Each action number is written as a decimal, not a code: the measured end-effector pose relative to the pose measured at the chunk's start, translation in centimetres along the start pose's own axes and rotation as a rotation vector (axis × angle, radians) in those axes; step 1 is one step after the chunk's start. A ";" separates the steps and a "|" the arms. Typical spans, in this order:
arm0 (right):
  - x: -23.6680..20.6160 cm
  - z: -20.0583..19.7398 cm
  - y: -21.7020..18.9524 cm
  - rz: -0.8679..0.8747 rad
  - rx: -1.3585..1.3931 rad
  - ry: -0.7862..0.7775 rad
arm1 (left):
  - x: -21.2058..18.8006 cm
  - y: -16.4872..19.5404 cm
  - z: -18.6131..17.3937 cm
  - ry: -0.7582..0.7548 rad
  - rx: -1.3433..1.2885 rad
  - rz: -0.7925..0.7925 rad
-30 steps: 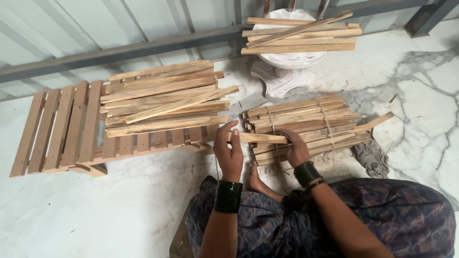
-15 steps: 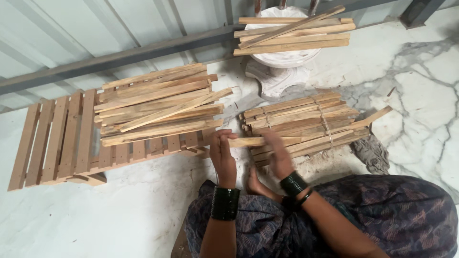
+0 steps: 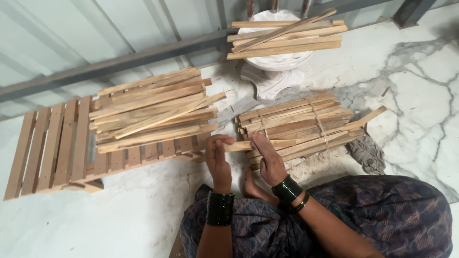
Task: The person sits on the floor sorting wooden slats, picking them one at a time from a bundle and stacking them onto a pile on a slatted wooden frame. They occasionally rub a slat with a sanding block before adding it to the stack.
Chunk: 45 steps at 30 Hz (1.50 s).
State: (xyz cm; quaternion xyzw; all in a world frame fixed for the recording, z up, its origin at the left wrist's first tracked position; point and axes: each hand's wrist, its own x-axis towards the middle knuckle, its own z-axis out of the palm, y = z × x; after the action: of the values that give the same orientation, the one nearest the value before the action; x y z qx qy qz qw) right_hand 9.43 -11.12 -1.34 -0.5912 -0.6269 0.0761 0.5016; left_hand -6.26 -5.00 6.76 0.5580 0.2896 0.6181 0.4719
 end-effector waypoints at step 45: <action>-0.2 -1.9 6.4 0.094 -0.192 -0.089 | 1.9 0.1 -1.8 0.084 0.446 -0.232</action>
State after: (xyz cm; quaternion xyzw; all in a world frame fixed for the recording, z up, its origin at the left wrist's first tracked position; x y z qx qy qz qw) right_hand 15.04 -10.38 -4.96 -0.6614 -0.6245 0.0651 0.4102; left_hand -7.91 -3.02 7.28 0.5852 0.5003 0.5033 0.3923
